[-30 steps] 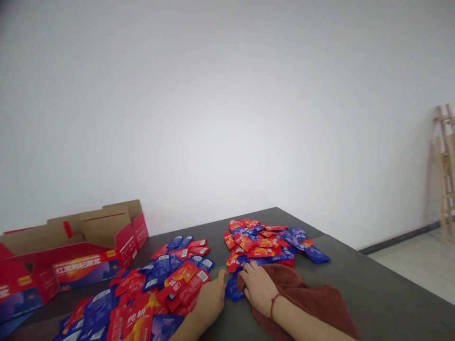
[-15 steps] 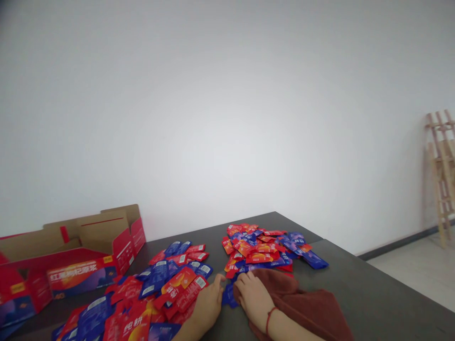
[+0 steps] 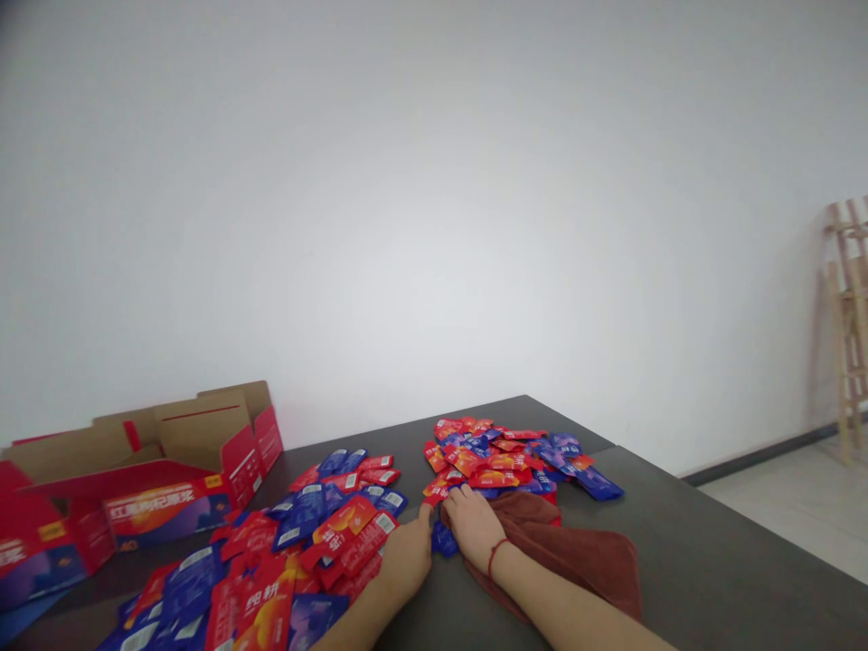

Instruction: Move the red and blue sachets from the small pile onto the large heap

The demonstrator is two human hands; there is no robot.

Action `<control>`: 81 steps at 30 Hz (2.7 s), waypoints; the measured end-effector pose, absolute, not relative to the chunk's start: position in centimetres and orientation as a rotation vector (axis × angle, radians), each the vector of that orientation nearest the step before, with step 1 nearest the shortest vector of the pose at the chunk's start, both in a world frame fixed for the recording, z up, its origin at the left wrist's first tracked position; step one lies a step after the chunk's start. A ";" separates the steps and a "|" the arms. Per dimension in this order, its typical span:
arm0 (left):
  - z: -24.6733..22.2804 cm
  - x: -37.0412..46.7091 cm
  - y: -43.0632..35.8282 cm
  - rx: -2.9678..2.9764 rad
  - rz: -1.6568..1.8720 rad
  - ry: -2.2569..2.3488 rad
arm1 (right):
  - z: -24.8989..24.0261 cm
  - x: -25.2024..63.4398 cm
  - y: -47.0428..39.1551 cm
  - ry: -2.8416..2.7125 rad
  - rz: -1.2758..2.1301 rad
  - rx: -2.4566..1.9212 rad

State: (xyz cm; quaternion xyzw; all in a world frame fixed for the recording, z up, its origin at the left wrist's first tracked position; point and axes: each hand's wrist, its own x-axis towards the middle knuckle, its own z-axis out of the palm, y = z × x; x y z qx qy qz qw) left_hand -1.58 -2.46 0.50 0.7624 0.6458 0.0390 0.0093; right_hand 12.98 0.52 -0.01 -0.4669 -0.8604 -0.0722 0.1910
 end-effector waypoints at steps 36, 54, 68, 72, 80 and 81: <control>2.9 1.6 -3.3 2.806 0.051 1.557 | -0.9 22.1 -0.5 -2.014 0.252 -1.121; -2.8 -4.3 1.3 1.783 0.868 1.398 | -0.8 17.2 -1.2 -2.333 -0.218 -1.209; -3.5 -4.4 1.9 1.713 0.917 1.252 | -1.4 15.8 -2.8 -2.441 -0.245 -1.224; -3.6 -4.2 2.3 1.682 0.910 1.247 | -0.7 14.1 -2.2 -2.391 -0.255 -1.371; -3.6 -4.8 2.3 1.638 0.892 1.199 | -1.4 11.5 -2.7 -2.526 -0.130 -1.187; -3.6 -4.7 2.3 1.631 0.891 1.192 | -1.3 12.5 -2.9 -2.519 -0.116 -1.181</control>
